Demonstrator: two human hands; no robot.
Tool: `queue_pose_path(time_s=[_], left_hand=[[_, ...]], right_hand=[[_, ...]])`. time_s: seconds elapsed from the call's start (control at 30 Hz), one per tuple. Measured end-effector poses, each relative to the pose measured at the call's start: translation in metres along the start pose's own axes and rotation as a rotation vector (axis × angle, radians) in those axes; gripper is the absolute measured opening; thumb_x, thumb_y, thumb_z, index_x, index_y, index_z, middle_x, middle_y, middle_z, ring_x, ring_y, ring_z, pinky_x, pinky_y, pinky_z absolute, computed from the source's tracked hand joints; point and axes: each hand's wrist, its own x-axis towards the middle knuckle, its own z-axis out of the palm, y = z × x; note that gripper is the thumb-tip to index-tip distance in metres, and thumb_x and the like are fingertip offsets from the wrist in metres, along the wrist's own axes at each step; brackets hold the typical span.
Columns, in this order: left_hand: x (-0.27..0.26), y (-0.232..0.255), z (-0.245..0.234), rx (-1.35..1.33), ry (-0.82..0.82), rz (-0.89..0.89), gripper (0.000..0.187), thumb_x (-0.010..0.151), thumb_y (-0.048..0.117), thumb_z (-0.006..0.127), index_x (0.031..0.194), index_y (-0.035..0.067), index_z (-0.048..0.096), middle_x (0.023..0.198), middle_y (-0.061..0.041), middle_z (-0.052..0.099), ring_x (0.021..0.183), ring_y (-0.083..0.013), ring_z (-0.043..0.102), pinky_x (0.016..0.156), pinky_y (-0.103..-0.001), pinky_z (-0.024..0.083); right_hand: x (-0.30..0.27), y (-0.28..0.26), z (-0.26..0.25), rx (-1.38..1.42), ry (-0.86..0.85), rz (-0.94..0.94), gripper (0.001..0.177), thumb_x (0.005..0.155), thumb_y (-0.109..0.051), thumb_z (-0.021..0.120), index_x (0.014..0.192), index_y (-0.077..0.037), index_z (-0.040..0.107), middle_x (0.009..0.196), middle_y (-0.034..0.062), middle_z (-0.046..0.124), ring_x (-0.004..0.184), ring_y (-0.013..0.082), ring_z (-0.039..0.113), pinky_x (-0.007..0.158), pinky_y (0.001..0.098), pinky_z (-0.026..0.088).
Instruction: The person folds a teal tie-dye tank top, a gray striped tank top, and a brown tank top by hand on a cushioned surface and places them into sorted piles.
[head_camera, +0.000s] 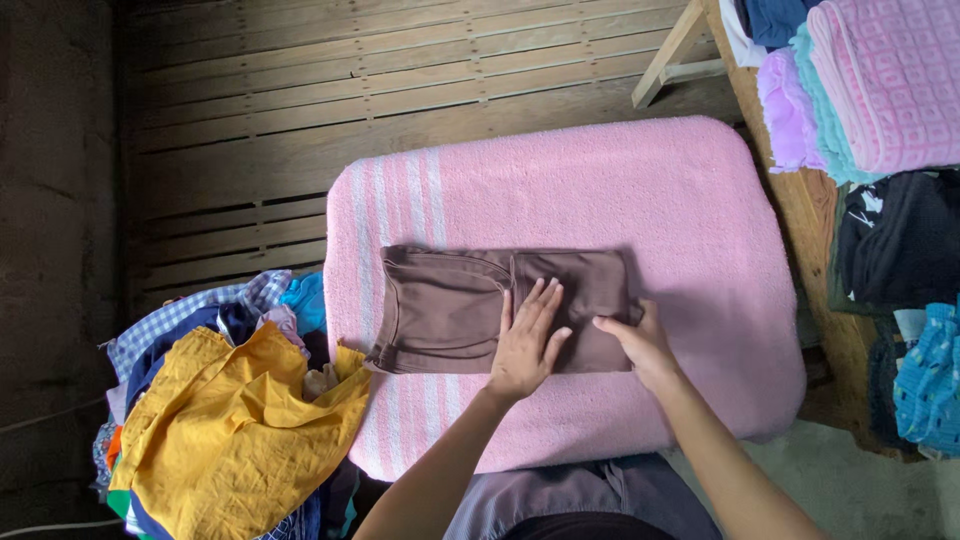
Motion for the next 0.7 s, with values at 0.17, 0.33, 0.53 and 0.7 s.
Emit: queue_pose_path(time_s=[0.17,0.33,0.53,0.7], left_hand=[[0.003,-0.018,-0.059,-1.144,0.203,-0.616,0.091,0.101,0.069,0.021,0.155,0.003,0.051,0.146,-0.019,0.065,0.116,-0.045,0.045,0.104,-0.056,0.033],[-0.023,-0.086,-0.14,-1.406,0.255,-0.611,0.097,0.096,0.076,0.024,0.153,0.0,0.046,0.147,-0.015,0.059,0.137,-0.0225,0.054,0.117,-0.039,0.035],[-0.044,-0.15,-0.148,-0.88,0.245,-0.661,0.066,0.088,0.011,0.074,0.15,0.01,0.05,0.129,-0.022,0.068,0.112,-0.022,0.069,0.095,-0.032,0.057],[-0.049,-0.131,-0.131,-0.147,0.477,-0.485,0.059,0.085,0.006,0.076,0.141,0.008,0.055,0.131,-0.019,0.061,0.105,-0.0233,0.068,0.086,-0.032,0.059]], right_hand=[[-0.026,-0.072,0.039,0.079,-0.213,-0.074,0.064,0.083,-0.015,0.077,0.136,-0.001,0.043,0.118,0.0146,0.068,0.106,0.0219,0.071,0.089,0.034,0.062],[-0.077,-0.133,0.145,0.08,-0.671,-0.21,0.07,0.089,-0.018,0.07,0.148,-0.014,0.032,0.114,0.0082,0.064,0.099,0.0153,0.069,0.08,0.0307,0.063],[-0.052,-0.071,0.169,-0.34,-0.37,-0.407,0.059,0.089,-0.027,0.078,0.137,-0.008,0.051,0.125,0.0108,0.061,0.102,0.0202,0.066,0.085,0.034,0.057],[0.0,0.003,0.173,-0.356,-0.047,-0.33,0.071,0.078,-0.037,0.089,0.123,0.004,0.052,0.102,0.0138,0.065,0.09,0.0229,0.069,0.079,0.0341,0.06]])
